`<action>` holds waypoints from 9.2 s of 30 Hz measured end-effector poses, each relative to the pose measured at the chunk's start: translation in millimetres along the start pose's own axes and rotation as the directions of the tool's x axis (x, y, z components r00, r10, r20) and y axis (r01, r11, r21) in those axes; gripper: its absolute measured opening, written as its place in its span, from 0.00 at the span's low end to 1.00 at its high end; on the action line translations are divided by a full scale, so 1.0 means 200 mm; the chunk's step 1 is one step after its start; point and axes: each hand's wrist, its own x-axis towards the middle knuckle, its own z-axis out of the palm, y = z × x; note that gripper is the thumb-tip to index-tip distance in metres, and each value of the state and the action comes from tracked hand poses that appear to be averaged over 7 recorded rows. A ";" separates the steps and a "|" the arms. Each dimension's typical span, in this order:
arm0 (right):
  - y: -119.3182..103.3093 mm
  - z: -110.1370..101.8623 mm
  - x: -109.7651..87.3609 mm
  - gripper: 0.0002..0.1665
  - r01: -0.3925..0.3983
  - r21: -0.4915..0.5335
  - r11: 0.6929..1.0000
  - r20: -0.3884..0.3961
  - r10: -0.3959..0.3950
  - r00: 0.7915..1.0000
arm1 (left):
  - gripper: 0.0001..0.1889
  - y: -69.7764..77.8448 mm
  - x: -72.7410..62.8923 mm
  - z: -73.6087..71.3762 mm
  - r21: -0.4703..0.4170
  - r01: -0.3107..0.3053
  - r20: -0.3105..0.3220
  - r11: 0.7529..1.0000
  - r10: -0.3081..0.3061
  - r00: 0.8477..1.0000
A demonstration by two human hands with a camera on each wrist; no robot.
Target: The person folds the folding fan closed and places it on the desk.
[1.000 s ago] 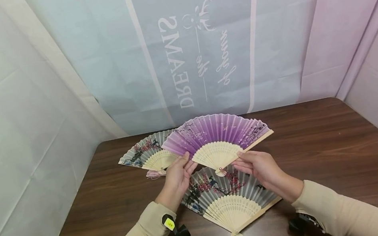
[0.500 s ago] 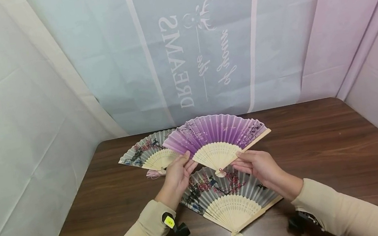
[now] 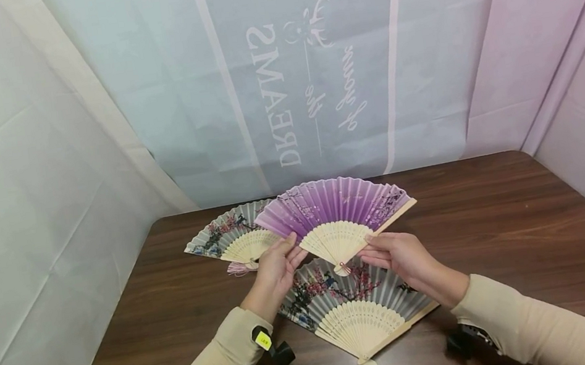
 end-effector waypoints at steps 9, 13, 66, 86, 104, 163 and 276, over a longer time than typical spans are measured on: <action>0.00 0.00 0.00 0.25 -0.007 -0.018 1.000 0.012 0.007 1.000 | 0.20 0.00 0.00 0.00 0.018 0.004 0.022 1.000 -0.005 1.000; 0.00 0.00 0.01 0.24 -0.018 -0.014 1.000 0.010 0.018 1.000 | 0.20 0.00 0.01 0.00 0.023 0.010 0.029 1.000 -0.011 1.000; -0.05 -0.02 0.07 0.21 -0.060 -0.111 0.992 0.095 0.071 0.993 | 0.25 0.03 0.03 0.01 0.101 0.055 0.077 0.993 -0.063 0.995; -0.03 -0.02 0.07 0.18 -0.064 -0.095 0.993 0.125 0.075 0.989 | 0.27 0.01 0.05 0.02 0.171 0.054 0.094 0.984 -0.070 0.993; -0.03 -0.02 0.07 0.11 -0.068 -0.129 0.989 0.150 0.088 0.985 | 0.29 0.01 0.04 0.02 0.202 0.076 0.098 0.976 -0.098 0.990; -0.08 0.01 0.10 0.27 -0.148 -0.264 0.953 0.157 0.194 0.968 | 0.20 0.00 0.04 0.07 0.239 0.130 0.123 0.962 -0.163 0.979; 0.05 0.03 0.13 0.19 -0.096 -0.228 0.969 0.230 0.150 0.962 | 0.18 -0.06 0.02 0.11 0.334 -0.007 0.134 0.942 -0.041 0.990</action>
